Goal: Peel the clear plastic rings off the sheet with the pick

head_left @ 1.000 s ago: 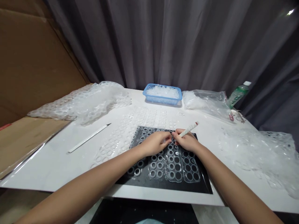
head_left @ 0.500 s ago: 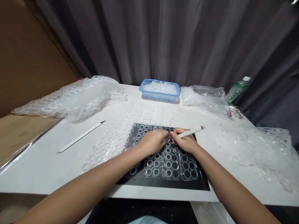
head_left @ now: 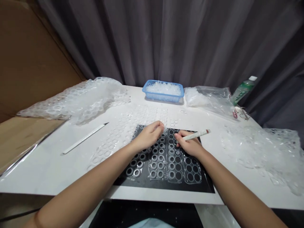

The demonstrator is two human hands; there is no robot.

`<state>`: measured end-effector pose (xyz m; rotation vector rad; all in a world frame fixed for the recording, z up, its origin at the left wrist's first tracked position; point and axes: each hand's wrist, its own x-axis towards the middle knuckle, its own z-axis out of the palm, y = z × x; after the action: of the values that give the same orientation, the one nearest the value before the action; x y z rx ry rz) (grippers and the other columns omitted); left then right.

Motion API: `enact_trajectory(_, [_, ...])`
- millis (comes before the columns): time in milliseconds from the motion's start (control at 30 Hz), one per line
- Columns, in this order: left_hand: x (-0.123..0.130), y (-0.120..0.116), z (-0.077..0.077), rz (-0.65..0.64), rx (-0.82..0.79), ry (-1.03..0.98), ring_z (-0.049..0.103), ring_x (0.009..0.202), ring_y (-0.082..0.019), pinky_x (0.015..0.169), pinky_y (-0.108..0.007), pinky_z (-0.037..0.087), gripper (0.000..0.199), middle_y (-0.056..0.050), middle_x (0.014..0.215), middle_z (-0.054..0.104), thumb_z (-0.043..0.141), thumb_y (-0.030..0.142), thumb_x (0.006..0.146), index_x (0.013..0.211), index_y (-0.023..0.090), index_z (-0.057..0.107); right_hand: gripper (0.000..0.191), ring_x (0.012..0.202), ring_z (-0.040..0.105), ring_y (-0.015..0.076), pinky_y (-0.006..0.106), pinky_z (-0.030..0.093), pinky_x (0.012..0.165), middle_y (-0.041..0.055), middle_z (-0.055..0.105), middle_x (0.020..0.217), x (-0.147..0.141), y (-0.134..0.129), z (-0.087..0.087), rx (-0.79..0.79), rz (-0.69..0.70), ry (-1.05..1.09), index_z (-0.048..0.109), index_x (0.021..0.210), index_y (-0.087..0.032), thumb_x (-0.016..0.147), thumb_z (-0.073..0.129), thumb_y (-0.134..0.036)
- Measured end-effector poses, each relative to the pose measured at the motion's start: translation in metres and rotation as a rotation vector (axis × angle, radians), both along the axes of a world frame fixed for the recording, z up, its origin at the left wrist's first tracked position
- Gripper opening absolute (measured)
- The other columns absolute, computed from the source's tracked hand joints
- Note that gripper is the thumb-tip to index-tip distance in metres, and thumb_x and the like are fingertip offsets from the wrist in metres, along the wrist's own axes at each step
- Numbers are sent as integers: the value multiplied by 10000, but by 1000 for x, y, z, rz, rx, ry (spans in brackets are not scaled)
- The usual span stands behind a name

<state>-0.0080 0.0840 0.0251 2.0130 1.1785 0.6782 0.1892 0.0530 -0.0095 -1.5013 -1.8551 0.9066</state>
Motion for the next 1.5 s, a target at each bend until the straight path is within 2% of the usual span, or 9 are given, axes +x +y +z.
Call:
enact_trajectory(167, [8,-13,-6,-173,198,440,547,634,-179,580,-282,394,145,-23,696,572,371,252,907,852,173,480,350,543,579,145,258,401,551,-19,608,551,3,-4,-4,-11,17,54,489,630,-211,897,433,-430])
enact_trajectory(267, [12,-19,-9,-234,265,530,576,661,-190,567,-275,405,141,-46,774,599,380,239,917,921,164,500,340,556,577,145,254,394,547,-19,616,564,1,-4,-2,-18,58,30,477,622,-211,897,437,-408])
enact_trajectory(500, [12,-22,-12,-308,383,585,579,639,-159,545,-246,402,279,-49,827,585,387,321,946,940,167,619,337,556,532,142,255,351,548,-18,579,574,-3,-6,3,58,103,-108,462,617,-211,906,406,-375])
enact_trajectory(800, [14,-27,-17,-312,455,573,545,601,-140,516,-244,382,310,-53,821,589,363,309,945,909,160,633,341,538,496,145,263,320,534,-13,520,543,-5,-7,4,101,98,-157,427,591,-211,905,394,-342])
enact_trajectory(933, [3,-23,-4,-279,432,254,562,701,-139,622,-251,432,283,-50,836,600,371,298,937,912,161,617,346,518,495,144,266,322,525,-7,533,543,-4,-8,4,115,96,-170,417,591,-213,908,391,-349])
enact_trajectory(1067, [-8,-13,12,-108,306,-20,557,726,-136,677,-264,440,290,-21,775,598,348,338,938,837,163,556,341,528,536,143,265,356,540,-12,573,550,-1,-9,5,80,110,-94,437,609,-210,910,405,-369])
enact_trajectory(1133, [-9,-11,12,-74,253,39,544,681,-133,641,-262,425,275,-4,731,583,334,326,930,806,168,522,342,538,561,141,261,378,550,-17,584,547,0,-10,5,51,116,-12,457,620,-209,913,406,-378])
enact_trajectory(1300, [-1,-21,3,-334,232,312,557,666,-147,581,-250,390,92,-7,755,590,427,242,875,871,182,496,353,487,544,129,247,364,493,-28,555,508,-2,-12,3,-24,156,13,436,593,-208,903,425,-376])
enact_trajectory(1500, [1,-26,4,-326,265,459,585,731,-173,622,-263,428,144,-45,838,580,426,154,847,918,170,550,350,510,553,126,247,378,521,-30,565,529,-3,-12,4,-39,189,18,444,605,-207,912,411,-374])
